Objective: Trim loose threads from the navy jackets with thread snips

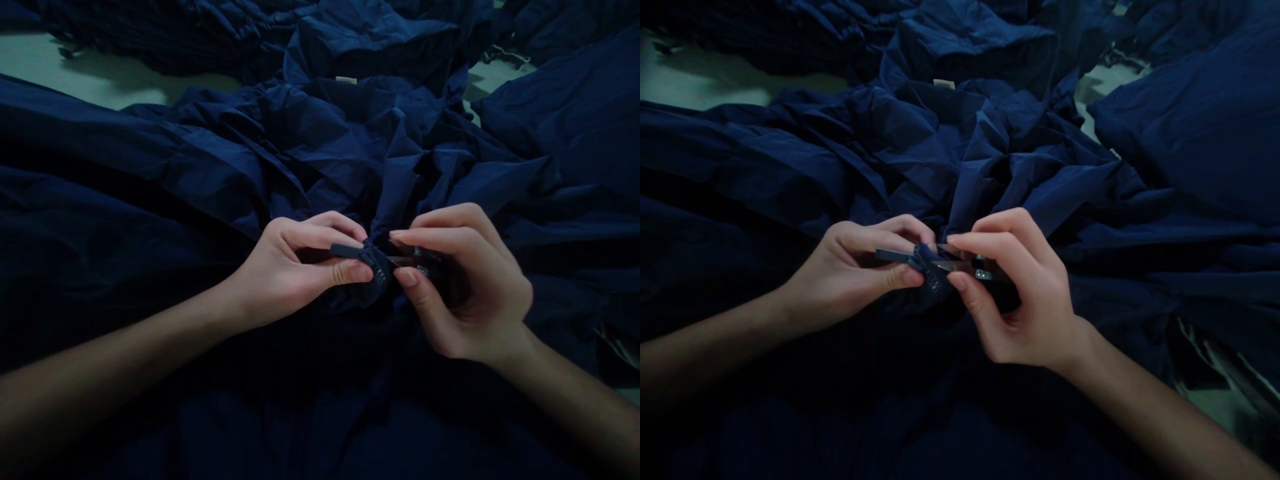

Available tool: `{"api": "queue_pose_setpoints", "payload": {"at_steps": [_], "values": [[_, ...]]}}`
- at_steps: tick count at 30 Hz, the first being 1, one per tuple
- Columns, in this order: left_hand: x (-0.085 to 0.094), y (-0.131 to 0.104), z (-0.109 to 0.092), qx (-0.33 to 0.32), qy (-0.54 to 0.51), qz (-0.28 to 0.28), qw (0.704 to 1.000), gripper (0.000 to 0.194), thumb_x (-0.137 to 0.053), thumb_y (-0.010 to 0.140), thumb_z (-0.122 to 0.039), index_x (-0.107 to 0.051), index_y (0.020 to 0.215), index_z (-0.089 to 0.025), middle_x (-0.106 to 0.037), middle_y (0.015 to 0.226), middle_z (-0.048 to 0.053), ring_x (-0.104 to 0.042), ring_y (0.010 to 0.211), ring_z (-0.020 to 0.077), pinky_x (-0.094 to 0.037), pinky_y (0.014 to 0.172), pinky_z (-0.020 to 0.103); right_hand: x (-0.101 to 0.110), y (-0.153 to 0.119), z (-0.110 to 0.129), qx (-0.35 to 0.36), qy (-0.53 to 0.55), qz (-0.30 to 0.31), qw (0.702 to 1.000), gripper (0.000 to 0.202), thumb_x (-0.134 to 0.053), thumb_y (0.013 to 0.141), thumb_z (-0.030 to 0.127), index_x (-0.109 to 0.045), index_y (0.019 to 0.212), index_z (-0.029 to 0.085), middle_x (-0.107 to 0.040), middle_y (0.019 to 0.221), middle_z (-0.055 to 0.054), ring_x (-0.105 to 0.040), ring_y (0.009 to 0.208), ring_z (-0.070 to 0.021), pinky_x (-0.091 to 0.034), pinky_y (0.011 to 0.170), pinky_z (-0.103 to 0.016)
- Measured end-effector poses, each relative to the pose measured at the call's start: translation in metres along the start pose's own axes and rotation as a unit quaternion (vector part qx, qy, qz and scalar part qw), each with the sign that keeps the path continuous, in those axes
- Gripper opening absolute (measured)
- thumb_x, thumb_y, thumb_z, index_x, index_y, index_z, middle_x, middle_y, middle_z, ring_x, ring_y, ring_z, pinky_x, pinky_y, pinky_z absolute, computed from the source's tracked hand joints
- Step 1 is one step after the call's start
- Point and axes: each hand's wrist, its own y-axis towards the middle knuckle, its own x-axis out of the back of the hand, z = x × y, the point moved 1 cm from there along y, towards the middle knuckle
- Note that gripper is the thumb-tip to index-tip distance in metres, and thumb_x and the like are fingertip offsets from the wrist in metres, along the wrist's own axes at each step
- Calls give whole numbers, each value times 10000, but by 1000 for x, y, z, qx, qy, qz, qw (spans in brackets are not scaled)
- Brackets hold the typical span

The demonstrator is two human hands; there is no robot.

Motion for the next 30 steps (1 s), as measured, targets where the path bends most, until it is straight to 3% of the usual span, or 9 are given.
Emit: {"api": "queue_pose_setpoints", "payload": {"at_steps": [5,8,13,19,26,30], "values": [[-2,0,1,21,-18,1,1000,135,-978,683,-202,-859,747,-193,-747,948,52,-688,782,135,-588,653,197,2,-2,1,-53,50,-11,997,279,-662,941,216,-665,1218,183,-631,1064,-118,-604,890,-225,-553,697,-383],[-2,0,0,13,-17,12,1000,128,-947,695,-131,-866,746,-215,-742,931,44,-682,780,129,-586,641,184,3,-2,4,-52,76,12,996,323,-691,930,246,-655,1245,180,-613,1072,-116,-587,877,-217,-554,658,-365],[0,1,-1,5,-10,21,1000,205,-895,708,-43,-870,747,-243,-745,897,29,-675,752,117,-568,625,171,2,-1,5,-30,84,21,996,300,-678,922,168,-660,1222,162,-612,1002,-99,-583,808,-186,-532,564,-310],[0,1,-1,1,5,33,999,182,-923,698,-75,-876,751,-243,-739,863,38,-677,739,126,-564,606,175,2,2,5,2,52,44,998,247,-785,903,169,-701,1134,152,-661,902,-54,-579,672,-132,-494,493,-263],[-1,1,-2,-13,26,35,999,144,-950,685,-104,-862,729,-209,-710,804,36,-669,725,127,-547,597,168,-1,3,6,-25,52,19,998,122,-709,920,92,-670,996,179,-627,781,-9,-558,606,-107,-440,491,-246],[-2,-1,0,-10,-1,7,1000,165,-986,659,-151,-841,724,-195,-700,837,28,-635,691,104,-524,565,152,-3,-5,0,-72,129,2,989,260,-567,1006,278,-590,1241,170,-549,915,-42,-539,714,-157,-450,536,-300]]}}
